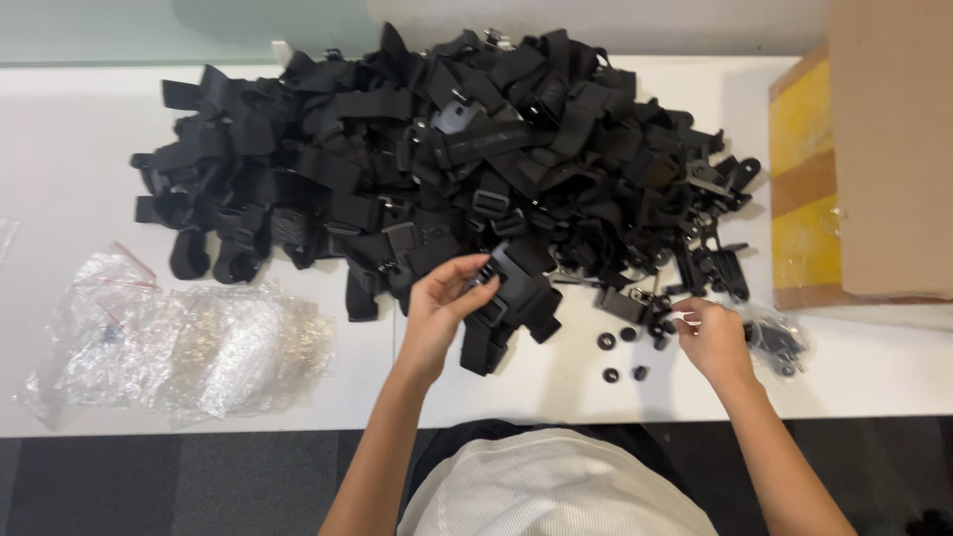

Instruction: The person assembles black straps by attaching small metal pieces to them. They then place the assembled straps into clear plastic bags and put the bags into a cardboard box. The person repeats this process multiple times.

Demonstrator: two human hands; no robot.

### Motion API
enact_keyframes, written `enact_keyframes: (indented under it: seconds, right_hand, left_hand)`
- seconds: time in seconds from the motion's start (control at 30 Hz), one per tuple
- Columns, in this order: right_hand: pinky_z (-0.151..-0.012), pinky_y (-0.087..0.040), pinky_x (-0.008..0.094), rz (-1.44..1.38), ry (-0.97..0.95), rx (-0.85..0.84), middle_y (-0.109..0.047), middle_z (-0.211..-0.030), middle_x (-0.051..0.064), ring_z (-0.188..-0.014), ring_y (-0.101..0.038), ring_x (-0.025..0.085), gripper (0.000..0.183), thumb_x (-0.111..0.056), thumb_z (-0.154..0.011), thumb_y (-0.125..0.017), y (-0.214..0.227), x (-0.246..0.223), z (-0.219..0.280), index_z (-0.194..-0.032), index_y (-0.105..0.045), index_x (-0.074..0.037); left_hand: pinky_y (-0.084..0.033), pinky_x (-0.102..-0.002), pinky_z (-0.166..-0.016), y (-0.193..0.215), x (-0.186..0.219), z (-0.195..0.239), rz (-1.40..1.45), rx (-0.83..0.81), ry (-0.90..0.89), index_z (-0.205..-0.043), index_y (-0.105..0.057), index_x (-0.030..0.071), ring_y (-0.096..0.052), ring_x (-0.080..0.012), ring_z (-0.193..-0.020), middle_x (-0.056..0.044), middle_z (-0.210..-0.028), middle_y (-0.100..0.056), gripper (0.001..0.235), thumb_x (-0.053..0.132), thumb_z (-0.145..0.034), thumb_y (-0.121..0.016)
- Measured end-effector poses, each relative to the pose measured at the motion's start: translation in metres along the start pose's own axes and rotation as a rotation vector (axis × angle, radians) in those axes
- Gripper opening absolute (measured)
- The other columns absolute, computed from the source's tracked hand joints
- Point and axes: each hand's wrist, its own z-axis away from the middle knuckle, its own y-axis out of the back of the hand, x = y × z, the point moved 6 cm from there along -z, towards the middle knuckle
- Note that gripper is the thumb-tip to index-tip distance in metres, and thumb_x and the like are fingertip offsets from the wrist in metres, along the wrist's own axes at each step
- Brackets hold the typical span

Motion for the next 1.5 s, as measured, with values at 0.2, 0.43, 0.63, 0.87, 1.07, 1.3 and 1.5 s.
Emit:
enact_keyframes:
  seconds: [0.2,0.43,0.63,0.87,1.07,1.3,1.5]
  right_hand:
    - [-0.082,-0.060,0.042,-0.018,0.008,-0.014,-0.073,-0.105,0.024,-0.089,-0.074,0.034,0.037,0.000,-0.081,-0.073,-0.027,0.033,0.027,-0.117,-0.072,-0.002]
    - [-0.091,-0.056,0.044,-0.082,0.251,0.042,-0.071,-0.115,0.021,-0.102,-0.068,0.039,0.032,0.006,-0.088,-0.063,-0.024,0.014,0.036,-0.117,-0.070,-0.002]
    - [-0.091,-0.055,0.041,0.066,0.456,0.028,-0.071,-0.121,0.011,-0.112,-0.066,0.032,0.032,0.002,-0.084,-0.066,-0.005,-0.006,0.017,-0.115,-0.069,-0.005]
    - [-0.088,-0.055,0.042,0.152,0.600,-0.045,-0.070,-0.103,0.012,-0.100,-0.067,0.032,0.033,-0.015,-0.083,-0.076,-0.010,0.002,0.010,-0.113,-0.069,-0.004]
    - [-0.079,-0.058,0.039,-0.047,0.458,-0.106,-0.072,-0.098,0.014,-0.088,-0.070,0.028,0.025,-0.014,-0.088,-0.074,-0.001,0.014,-0.007,-0.109,-0.068,-0.002]
    - [-0.083,-0.060,0.033,-1.002,-0.055,-0.135,-0.072,-0.097,0.012,-0.086,-0.072,0.020,0.025,-0.003,-0.091,-0.071,0.032,0.021,-0.014,-0.116,-0.070,-0.003]
    - [-0.090,-0.063,0.038,-1.448,-0.054,-0.220,-0.073,-0.098,0.010,-0.089,-0.073,0.020,0.018,0.003,-0.089,-0.069,0.041,-0.012,0.000,-0.108,-0.068,0.000]
  left_hand:
    - [-0.055,-0.027,-0.088,-0.039,-0.041,0.005,-0.116,0.031,0.199,-0.115,-0.074,0.005,-0.071,-0.0127,-0.093,-0.004,-0.101,-0.077,0.030,0.012,-0.086,-0.075]
    - [-0.053,-0.025,-0.091,-0.078,-0.057,0.008,-0.143,0.057,0.171,-0.118,-0.075,0.007,-0.071,-0.0108,-0.096,-0.004,-0.102,-0.078,0.032,0.012,-0.087,-0.074]
    - [-0.053,-0.024,-0.085,-0.103,-0.061,0.018,-0.036,0.065,0.160,-0.132,-0.068,0.017,-0.069,-0.0097,-0.091,-0.003,-0.099,-0.076,0.048,0.010,-0.085,-0.070]
    - [-0.054,-0.021,-0.075,-0.127,-0.069,0.022,-0.049,0.029,0.024,-0.129,-0.073,0.009,-0.068,-0.0054,-0.083,-0.001,-0.095,-0.075,0.038,0.011,-0.092,-0.074]
    - [-0.056,-0.021,-0.073,-0.150,-0.078,0.022,-0.143,0.000,-0.004,-0.124,-0.075,0.006,-0.070,-0.0061,-0.081,-0.005,-0.098,-0.078,0.035,0.011,-0.089,-0.079]
    - [-0.057,-0.022,-0.080,-0.165,-0.082,0.017,-0.236,-0.074,-0.020,-0.128,-0.072,0.008,-0.068,-0.0069,-0.087,-0.003,-0.103,-0.077,0.037,0.015,-0.092,-0.074]
    - [-0.057,-0.025,-0.078,-0.169,-0.071,0.011,-0.319,-0.083,-0.036,-0.131,-0.071,0.009,-0.068,-0.0091,-0.085,-0.006,-0.101,-0.077,0.039,0.015,-0.092,-0.074]
